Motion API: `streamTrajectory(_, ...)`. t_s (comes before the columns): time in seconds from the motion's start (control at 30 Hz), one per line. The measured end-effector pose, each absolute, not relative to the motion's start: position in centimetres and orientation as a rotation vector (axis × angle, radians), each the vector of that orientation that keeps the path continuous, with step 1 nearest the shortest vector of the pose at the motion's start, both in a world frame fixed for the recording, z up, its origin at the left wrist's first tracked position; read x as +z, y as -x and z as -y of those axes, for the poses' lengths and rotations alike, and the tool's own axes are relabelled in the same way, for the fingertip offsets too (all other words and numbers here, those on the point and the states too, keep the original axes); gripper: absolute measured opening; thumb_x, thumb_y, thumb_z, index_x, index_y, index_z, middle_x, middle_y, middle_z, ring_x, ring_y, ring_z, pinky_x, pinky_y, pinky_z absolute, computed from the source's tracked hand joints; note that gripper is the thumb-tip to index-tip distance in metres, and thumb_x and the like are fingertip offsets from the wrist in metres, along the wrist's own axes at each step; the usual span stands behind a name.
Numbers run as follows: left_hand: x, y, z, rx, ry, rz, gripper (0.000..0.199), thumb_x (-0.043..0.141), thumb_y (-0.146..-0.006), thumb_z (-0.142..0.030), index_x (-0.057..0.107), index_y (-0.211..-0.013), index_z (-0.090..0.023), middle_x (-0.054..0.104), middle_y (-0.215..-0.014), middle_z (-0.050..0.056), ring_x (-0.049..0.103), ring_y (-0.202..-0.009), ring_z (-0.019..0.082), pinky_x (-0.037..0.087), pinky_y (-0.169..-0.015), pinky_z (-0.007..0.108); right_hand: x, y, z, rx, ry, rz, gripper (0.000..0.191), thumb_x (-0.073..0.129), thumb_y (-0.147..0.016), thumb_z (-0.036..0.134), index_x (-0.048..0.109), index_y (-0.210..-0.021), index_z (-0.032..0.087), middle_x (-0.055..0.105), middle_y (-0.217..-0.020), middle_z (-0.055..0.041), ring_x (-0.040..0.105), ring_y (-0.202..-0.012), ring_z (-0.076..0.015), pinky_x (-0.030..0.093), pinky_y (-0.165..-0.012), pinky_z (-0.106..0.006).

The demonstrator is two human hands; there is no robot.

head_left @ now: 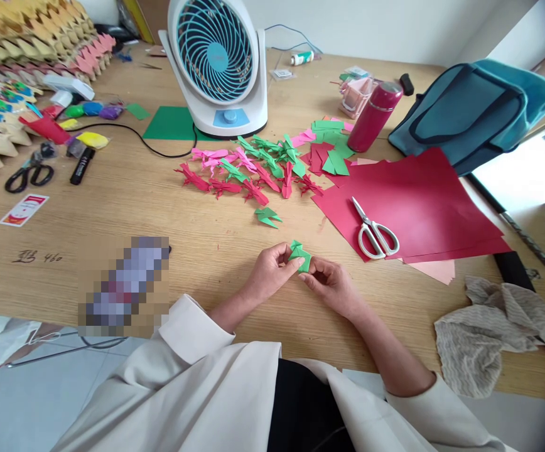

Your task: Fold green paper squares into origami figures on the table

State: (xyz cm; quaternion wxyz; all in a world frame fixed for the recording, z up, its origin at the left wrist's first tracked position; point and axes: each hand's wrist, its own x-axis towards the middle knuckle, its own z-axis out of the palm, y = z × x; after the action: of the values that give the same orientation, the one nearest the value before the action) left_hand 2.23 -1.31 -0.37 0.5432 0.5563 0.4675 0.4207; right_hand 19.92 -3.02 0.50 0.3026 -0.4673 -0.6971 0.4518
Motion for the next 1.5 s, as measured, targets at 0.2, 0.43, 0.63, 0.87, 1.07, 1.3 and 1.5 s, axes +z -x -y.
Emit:
streamTrajectory(0.2,0.1,-2.2,1.2,1.008,-1.219,-1.106,0.029,0.066,-0.08,-0.036,0.046,-0.068,-0.018,0.044,-0.062,-0.006,0.038,-0.054,0.007,0.032,-0.053,0.022,0.6,-19.9,3.0,1.204,1.215,1.847,0.027,0.059,-0.092,0.034,0.05,-0.071,0.02,0.048,-0.068,0.002,0.042,-0.063,-0.0126,0.034,-0.06,-0.027)
streamTrajectory(0.43,0.5,-2.2,1.2,0.981,-1.225,-1.102,0.029,0.066,-0.079,-0.036,0.047,-0.068,-0.018,0.045,-0.06,-0.006,0.038,-0.054,0.007,0.032,-0.053,0.022,0.7,-19.9,3.0,1.191,1.208,1.85,0.028,0.058,-0.092,0.034,0.047,-0.07,0.02,0.047,-0.067,0.0019,0.041,-0.062,-0.0126,0.033,-0.058,-0.027)
streamTrajectory(0.63,-0.4,-2.2,1.1,0.956,-1.344,-1.047,0.021,0.066,-0.08,-0.034,0.056,-0.074,-0.016,0.055,-0.069,-0.003,0.049,-0.064,0.01,0.04,-0.063,0.022,0.4,-19.8,3.1,1.214,1.214,1.793,0.031,0.061,-0.09,0.04,0.048,-0.07,0.021,0.047,-0.067,0.0019,0.04,-0.061,-0.0126,0.033,-0.057,-0.027)
streamTrajectory(0.87,-0.3,-2.2,1.1,0.876,-1.439,-1.065,0.014,0.064,-0.08,-0.028,0.066,-0.082,-0.014,0.062,-0.072,0.0,0.055,-0.067,0.012,0.044,-0.066,0.023,0.1,-19.8,3.1,1.201,1.211,1.766,0.027,0.062,-0.09,0.037,0.052,-0.071,0.02,0.05,-0.067,0.0018,0.042,-0.061,-0.0122,0.034,-0.057,-0.027)
streamTrajectory(1.07,-0.5,-2.2,1.2,0.903,-1.409,-1.116,0.017,0.066,-0.08,-0.03,0.066,-0.083,-0.014,0.063,-0.072,0.0,0.055,-0.065,0.012,0.043,-0.063,0.023,0.1,-19.8,3.1,1.227,1.185,1.753,0.022,0.062,-0.091,0.035,0.056,-0.077,0.02,0.052,-0.07,0.001,0.045,-0.063,-0.0128,0.035,-0.059,-0.027)
streamTrajectory(1.3,-0.5,-2.3,1.1,0.932,-1.389,-1.053,0.016,0.066,-0.081,-0.03,0.066,-0.084,-0.014,0.063,-0.073,-0.001,0.054,-0.067,0.011,0.043,-0.064,0.022,-0.3,-20.0,3.1,1.212,1.184,1.75,0.026,0.062,-0.091,0.038,0.054,-0.074,0.02,0.051,-0.069,0.0014,0.043,-0.061,-0.0126,0.036,-0.058,-0.027)
streamTrajectory(1.5,-0.6,-2.3,1.1,0.911,-1.409,-1.055,0.017,0.067,-0.081,-0.032,0.065,-0.08,-0.015,0.058,-0.069,-0.001,0.052,-0.065,0.012,0.041,-0.063,0.023,-0.2,-19.9,3.1,1.189,1.226,1.747,0.029,0.062,-0.09,0.041,0.053,-0.072,0.02,0.051,-0.067,0.0015,0.043,-0.06,-0.0125,0.036,-0.058,-0.027)
